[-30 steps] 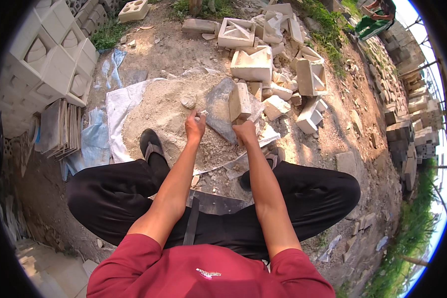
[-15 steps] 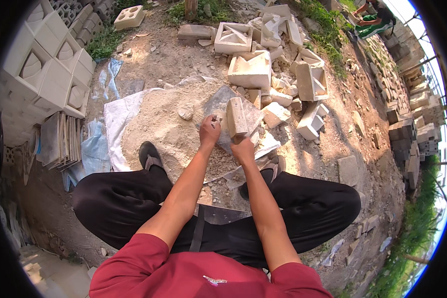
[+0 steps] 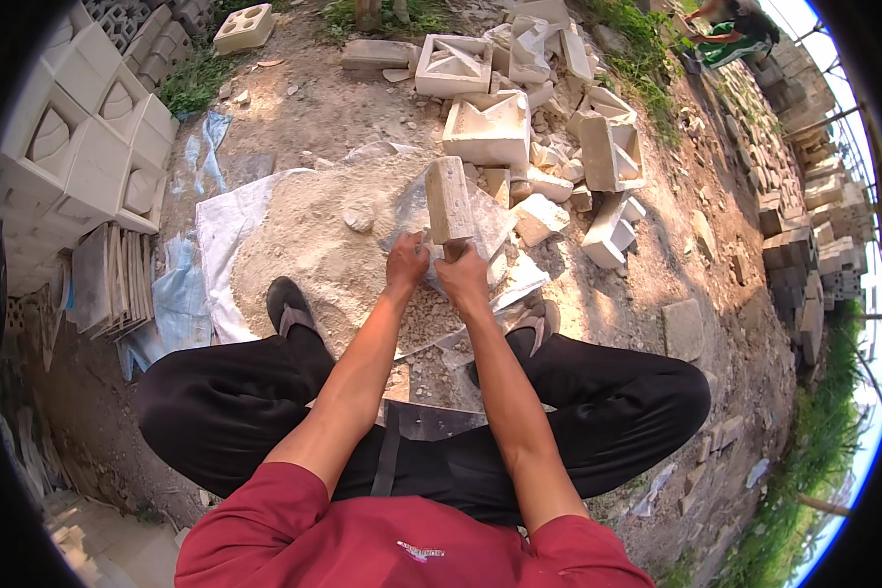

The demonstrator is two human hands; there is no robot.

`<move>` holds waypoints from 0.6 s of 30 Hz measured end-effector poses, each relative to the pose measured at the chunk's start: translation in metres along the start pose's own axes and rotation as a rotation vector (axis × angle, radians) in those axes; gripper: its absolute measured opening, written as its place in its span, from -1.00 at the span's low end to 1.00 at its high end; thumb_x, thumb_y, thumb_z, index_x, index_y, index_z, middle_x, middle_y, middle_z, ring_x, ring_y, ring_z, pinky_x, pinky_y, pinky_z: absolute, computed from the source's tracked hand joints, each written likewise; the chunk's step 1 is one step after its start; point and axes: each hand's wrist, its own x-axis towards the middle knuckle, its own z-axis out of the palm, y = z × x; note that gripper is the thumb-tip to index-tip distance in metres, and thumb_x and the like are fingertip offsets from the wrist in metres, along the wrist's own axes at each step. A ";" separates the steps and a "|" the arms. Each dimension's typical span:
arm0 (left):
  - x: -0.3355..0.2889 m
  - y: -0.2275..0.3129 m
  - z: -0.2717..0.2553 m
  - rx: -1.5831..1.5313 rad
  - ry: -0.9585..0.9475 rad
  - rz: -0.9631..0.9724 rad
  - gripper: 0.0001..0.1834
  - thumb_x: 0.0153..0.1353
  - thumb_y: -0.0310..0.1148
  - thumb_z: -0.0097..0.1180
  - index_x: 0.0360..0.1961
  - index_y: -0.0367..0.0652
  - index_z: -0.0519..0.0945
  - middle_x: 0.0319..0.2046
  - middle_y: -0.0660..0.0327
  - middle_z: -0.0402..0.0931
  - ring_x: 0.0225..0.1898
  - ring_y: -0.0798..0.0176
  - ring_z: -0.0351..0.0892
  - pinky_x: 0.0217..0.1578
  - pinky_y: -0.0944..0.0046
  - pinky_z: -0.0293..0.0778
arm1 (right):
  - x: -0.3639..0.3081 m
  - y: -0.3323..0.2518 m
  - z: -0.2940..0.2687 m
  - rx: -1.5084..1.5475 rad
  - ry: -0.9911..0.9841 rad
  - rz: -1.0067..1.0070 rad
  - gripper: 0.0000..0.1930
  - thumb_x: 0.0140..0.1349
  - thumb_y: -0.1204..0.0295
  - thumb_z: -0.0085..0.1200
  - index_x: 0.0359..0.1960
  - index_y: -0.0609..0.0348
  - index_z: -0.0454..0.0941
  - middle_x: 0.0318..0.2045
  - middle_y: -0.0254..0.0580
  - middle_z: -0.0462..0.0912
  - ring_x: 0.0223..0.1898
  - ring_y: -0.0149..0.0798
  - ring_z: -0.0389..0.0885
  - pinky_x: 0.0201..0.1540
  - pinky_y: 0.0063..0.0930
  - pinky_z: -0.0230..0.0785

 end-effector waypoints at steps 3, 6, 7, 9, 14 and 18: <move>0.004 -0.001 -0.001 -0.032 -0.010 -0.042 -0.67 0.14 -0.35 0.05 -0.08 -0.24 0.60 -0.16 -0.04 0.50 -0.04 -0.11 0.49 0.00 0.05 0.44 | -0.003 0.005 0.002 -0.129 -0.060 -0.018 -0.53 -0.06 0.30 0.22 -0.14 0.40 0.52 -0.23 0.28 0.64 -0.11 0.20 0.62 -0.05 -0.17 0.47; 0.004 -0.007 0.001 -0.041 0.010 -0.039 -0.67 0.13 -0.37 0.04 -0.09 -0.25 0.60 -0.17 -0.06 0.50 -0.04 -0.13 0.48 0.00 0.04 0.43 | 0.004 0.011 -0.006 -0.206 -0.153 0.001 -0.54 -0.04 0.31 0.19 -0.15 0.44 0.50 -0.23 0.34 0.62 -0.09 0.24 0.60 -0.05 -0.13 0.46; 0.005 -0.011 0.002 -0.043 0.032 -0.012 -0.68 0.13 -0.38 0.04 -0.09 -0.25 0.60 -0.18 -0.06 0.51 -0.04 -0.13 0.48 0.00 0.04 0.43 | 0.006 0.004 -0.008 -0.224 -0.188 0.008 -0.53 -0.04 0.31 0.19 -0.15 0.45 0.49 -0.23 0.36 0.62 -0.09 0.25 0.59 -0.05 -0.12 0.46; 0.006 -0.019 0.002 -0.047 0.054 0.050 -0.69 0.13 -0.39 0.01 -0.12 -0.25 0.60 -0.20 -0.06 0.51 -0.07 -0.14 0.49 -0.02 0.03 0.44 | 0.002 -0.008 -0.007 -0.195 -0.148 -0.010 -0.51 -0.06 0.30 0.20 -0.16 0.47 0.49 -0.24 0.37 0.62 -0.10 0.24 0.60 -0.05 -0.13 0.47; 0.007 -0.011 0.009 -0.070 0.026 0.051 -0.70 0.12 -0.41 -0.06 -0.17 -0.25 0.62 -0.24 -0.06 0.52 -0.11 -0.15 0.51 -0.06 -0.01 0.45 | -0.001 0.011 0.004 -0.104 -0.027 -0.030 -0.52 -0.11 0.30 0.22 -0.19 0.47 0.53 -0.26 0.33 0.63 -0.11 0.18 0.63 -0.06 -0.20 0.48; 0.006 0.001 0.008 -0.094 0.075 0.005 -0.69 0.12 -0.41 -0.07 -0.17 -0.23 0.62 -0.21 -0.06 0.53 -0.12 -0.15 0.51 -0.06 -0.02 0.45 | 0.008 0.026 -0.002 -0.187 -0.140 -0.005 -0.49 -0.12 0.30 0.23 -0.15 0.47 0.52 -0.24 0.30 0.64 -0.10 0.16 0.63 -0.04 -0.19 0.47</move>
